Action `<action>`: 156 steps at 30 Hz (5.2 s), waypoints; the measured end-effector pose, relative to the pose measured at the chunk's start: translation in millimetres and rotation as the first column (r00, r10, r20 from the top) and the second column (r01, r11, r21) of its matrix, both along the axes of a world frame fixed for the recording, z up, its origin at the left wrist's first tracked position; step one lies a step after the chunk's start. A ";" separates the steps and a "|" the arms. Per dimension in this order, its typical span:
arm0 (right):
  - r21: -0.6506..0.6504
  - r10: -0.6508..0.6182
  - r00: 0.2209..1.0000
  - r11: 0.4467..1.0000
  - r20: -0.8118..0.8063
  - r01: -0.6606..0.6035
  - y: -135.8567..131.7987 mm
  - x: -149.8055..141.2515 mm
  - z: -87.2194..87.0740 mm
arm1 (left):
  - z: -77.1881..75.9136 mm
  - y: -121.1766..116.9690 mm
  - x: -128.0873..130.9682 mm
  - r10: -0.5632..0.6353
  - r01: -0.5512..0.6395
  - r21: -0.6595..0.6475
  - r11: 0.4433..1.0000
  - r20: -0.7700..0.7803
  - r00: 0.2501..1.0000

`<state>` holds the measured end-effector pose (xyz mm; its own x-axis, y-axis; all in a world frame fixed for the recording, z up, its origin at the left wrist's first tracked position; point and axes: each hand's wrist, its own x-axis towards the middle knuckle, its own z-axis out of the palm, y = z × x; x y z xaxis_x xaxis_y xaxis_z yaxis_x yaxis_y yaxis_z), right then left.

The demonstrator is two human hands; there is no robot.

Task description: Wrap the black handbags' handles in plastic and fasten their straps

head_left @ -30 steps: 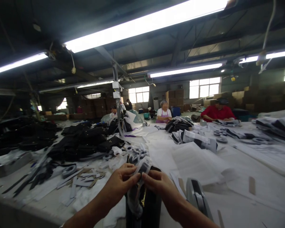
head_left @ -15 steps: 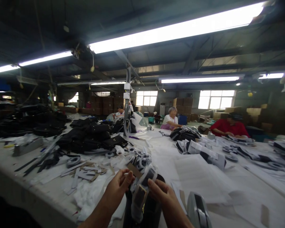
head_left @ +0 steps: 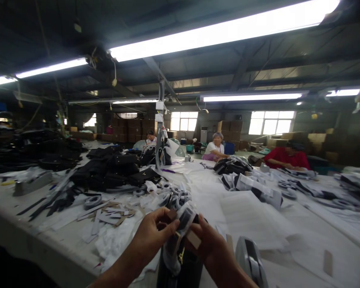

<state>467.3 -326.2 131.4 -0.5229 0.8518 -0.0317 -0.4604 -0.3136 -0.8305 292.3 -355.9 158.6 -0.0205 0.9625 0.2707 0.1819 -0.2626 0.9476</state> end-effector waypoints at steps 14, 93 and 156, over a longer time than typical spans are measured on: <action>0.278 -0.374 0.925 0.898 0.072 0.341 -11.3 -32.6 -15.6 | 5.9 -8.6 3.9 0.088 -0.057 0.166 0.984 -0.187 0.978; 0.305 -0.786 0.294 0.511 0.544 0.804 -56.8 136.5 -103.3 | -8.8 2.1 -3.6 0.041 -0.039 -0.216 0.976 0.003 0.999; 0.574 -0.705 0.685 0.643 0.184 0.507 -58.5 -44.2 -23.8 | -10.3 -18.5 0.3 -0.086 0.092 -0.068 0.993 0.086 0.993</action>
